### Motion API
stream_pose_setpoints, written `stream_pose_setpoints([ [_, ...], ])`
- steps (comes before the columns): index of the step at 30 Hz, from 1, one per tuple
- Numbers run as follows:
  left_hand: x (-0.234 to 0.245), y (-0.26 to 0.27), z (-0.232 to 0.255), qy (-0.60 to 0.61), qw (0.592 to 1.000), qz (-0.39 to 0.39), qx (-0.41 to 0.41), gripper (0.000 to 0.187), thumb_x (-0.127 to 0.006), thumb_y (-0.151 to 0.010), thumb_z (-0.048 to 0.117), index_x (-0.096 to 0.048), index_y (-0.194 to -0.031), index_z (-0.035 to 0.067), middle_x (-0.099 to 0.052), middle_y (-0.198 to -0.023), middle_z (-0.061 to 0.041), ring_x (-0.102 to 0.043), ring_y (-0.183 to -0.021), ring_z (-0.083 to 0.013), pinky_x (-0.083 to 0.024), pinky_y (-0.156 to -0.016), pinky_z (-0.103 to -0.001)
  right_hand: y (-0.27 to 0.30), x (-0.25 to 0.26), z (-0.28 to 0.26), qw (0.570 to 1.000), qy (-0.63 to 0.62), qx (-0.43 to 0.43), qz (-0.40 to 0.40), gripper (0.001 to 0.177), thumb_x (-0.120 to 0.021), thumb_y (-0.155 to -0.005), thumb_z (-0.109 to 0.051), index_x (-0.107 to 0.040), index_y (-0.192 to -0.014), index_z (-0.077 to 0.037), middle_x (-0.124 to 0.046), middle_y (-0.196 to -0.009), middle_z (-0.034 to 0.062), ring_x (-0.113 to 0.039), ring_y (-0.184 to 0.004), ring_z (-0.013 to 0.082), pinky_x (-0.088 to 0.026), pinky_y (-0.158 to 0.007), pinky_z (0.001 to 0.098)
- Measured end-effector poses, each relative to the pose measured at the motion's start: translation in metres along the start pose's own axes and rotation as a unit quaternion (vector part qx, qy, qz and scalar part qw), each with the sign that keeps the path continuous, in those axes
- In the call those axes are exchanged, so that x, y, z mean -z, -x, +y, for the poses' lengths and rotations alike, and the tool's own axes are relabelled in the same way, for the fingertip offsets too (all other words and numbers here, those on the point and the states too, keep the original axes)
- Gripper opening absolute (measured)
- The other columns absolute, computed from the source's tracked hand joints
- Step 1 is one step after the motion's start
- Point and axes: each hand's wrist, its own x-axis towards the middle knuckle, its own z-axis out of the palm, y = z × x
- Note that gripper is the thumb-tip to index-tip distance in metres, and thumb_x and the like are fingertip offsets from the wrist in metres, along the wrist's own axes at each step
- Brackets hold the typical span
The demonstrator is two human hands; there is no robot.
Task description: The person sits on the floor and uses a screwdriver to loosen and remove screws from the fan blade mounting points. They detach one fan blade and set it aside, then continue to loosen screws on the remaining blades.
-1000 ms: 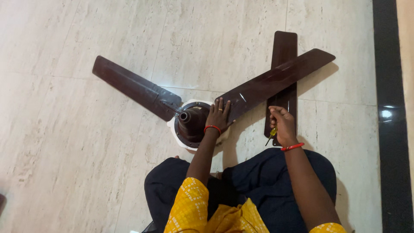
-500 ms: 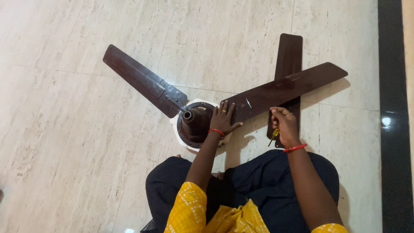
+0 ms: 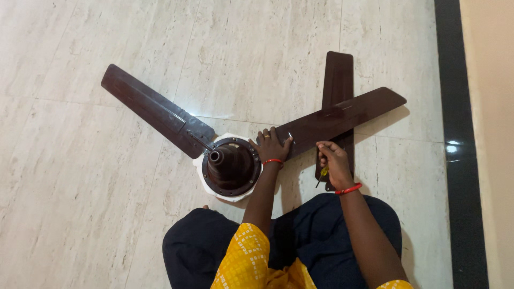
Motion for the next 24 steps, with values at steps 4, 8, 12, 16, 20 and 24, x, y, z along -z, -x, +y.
stream_pose_setpoints([
  [4,-0.004,0.011,-0.004,-0.008,0.999,-0.001,-0.036,0.092,-0.043,-0.090,0.077,-0.041,-0.155,0.012,-0.042,-0.158,-0.016,-0.027,-0.152,-0.0383,-0.003,-0.118,-0.073,0.001,0.002,-0.005,1.000,0.002,0.000,-0.001,0.014,-0.066,-0.099,-0.014,-0.071,-0.109,-0.006,-0.059,-0.077,-0.0038,-0.052,-0.064,0.0041,-0.043,-0.057,0.0203],
  [8,-0.005,0.031,-0.012,-0.003,0.996,0.004,-0.089,0.092,-0.045,-0.089,0.077,-0.042,-0.154,0.011,-0.044,-0.157,-0.017,-0.026,-0.153,-0.0383,-0.003,-0.120,-0.070,0.002,0.002,-0.004,1.000,0.011,0.009,0.002,0.013,-0.065,-0.099,-0.014,-0.071,-0.108,-0.005,-0.060,-0.079,-0.0026,-0.052,-0.065,0.0056,-0.044,-0.058,0.0207],
  [12,-0.009,0.037,-0.019,-0.020,0.991,-0.024,-0.133,0.093,-0.045,-0.089,0.078,-0.039,-0.156,0.014,-0.040,-0.160,-0.015,-0.023,-0.155,-0.0366,-0.002,-0.122,-0.068,-0.003,0.007,0.005,0.997,0.002,0.077,-0.016,0.015,-0.068,-0.096,-0.004,-0.068,-0.111,-0.003,-0.061,-0.085,-0.0028,-0.054,-0.071,0.0052,-0.045,-0.064,0.0202],
  [16,-0.014,0.044,-0.031,-0.002,0.977,0.029,-0.210,0.089,-0.048,-0.090,0.073,-0.035,-0.158,0.018,-0.030,-0.165,-0.013,-0.019,-0.154,-0.0337,-0.004,-0.121,-0.063,-0.010,0.018,0.018,0.989,-0.036,0.137,-0.034,0.020,-0.060,-0.093,0.005,-0.063,-0.111,-0.005,-0.062,-0.092,0.0003,-0.056,-0.078,0.0077,-0.048,-0.070,0.0214],
  [20,-0.010,0.090,-0.067,0.017,0.954,0.183,-0.236,0.074,-0.056,-0.099,0.056,-0.037,-0.161,0.022,-0.030,-0.171,-0.009,-0.021,-0.159,-0.0310,-0.008,-0.128,-0.059,-0.014,0.028,0.026,0.988,-0.058,0.140,-0.026,0.023,-0.056,-0.092,0.009,-0.058,-0.106,-0.009,-0.063,-0.102,0.0032,-0.058,-0.084,0.0087,-0.050,-0.074,0.0212],
  [24,0.011,0.106,-0.106,0.188,0.885,0.427,0.001,0.063,-0.053,-0.105,0.044,-0.037,-0.160,0.017,-0.033,-0.169,-0.015,-0.025,-0.160,-0.0380,-0.013,-0.131,-0.059,-0.010,0.025,0.025,0.987,-0.068,0.135,-0.056,0.026,-0.054,-0.090,0.011,-0.058,-0.106,-0.009,-0.063,-0.103,0.0044,-0.060,-0.087,0.0096,-0.050,-0.074,0.0217],
])
